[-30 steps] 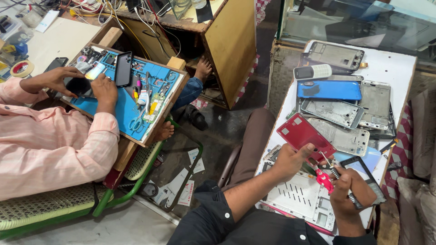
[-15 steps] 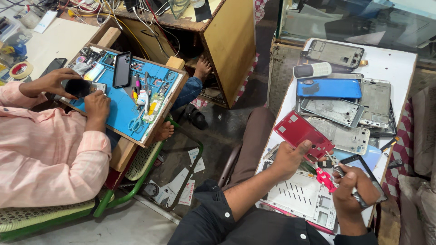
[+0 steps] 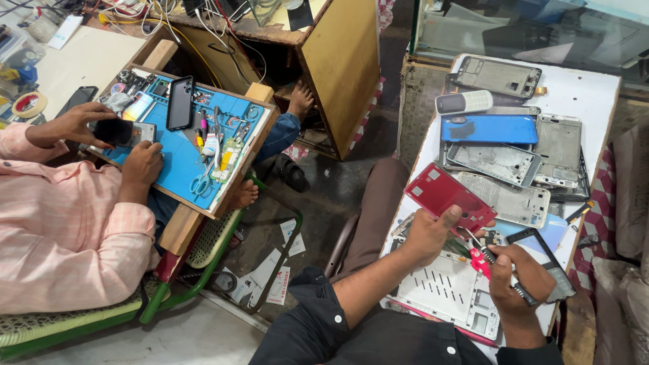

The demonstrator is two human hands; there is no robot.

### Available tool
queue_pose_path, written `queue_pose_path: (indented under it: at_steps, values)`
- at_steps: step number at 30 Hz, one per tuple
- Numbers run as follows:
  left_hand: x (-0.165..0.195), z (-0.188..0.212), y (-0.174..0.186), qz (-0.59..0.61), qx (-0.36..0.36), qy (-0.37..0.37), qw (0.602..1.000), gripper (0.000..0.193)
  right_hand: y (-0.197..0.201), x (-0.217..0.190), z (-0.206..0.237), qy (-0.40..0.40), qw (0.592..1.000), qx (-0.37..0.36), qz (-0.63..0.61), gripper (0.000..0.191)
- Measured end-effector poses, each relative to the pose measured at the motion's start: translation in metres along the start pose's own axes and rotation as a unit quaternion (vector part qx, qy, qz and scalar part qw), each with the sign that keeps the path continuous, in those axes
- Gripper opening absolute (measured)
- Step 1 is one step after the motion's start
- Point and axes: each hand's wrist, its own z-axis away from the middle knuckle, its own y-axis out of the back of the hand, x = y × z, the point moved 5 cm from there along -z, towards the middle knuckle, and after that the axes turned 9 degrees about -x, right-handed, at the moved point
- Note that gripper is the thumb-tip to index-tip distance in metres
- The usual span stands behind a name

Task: The person sits with a red phone back housing on their lap and uses a screwdriver to unscrew and re-tighten screws on the housing, turning it over to reach different sides, then places it on the work table among other disassembled phone parts.

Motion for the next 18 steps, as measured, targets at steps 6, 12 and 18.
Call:
queue_pose_path:
  at_steps: [6,12,18]
  values:
    - [-0.010,0.003,0.006,-0.023,0.003,0.002,1.000,0.036,-0.010,-0.007,-0.008,0.012,0.997,-0.064,-0.043,0.013]
    - [-0.016,0.003,0.011,-0.047,0.007,-0.006,0.999,0.033,-0.010,-0.006,-0.007,0.010,0.996,-0.068,-0.060,0.010]
    - [-0.012,0.001,0.007,-0.028,-0.007,0.005,1.000,0.037,-0.004,0.015,0.005,-0.035,0.999,-0.008,-0.027,0.010]
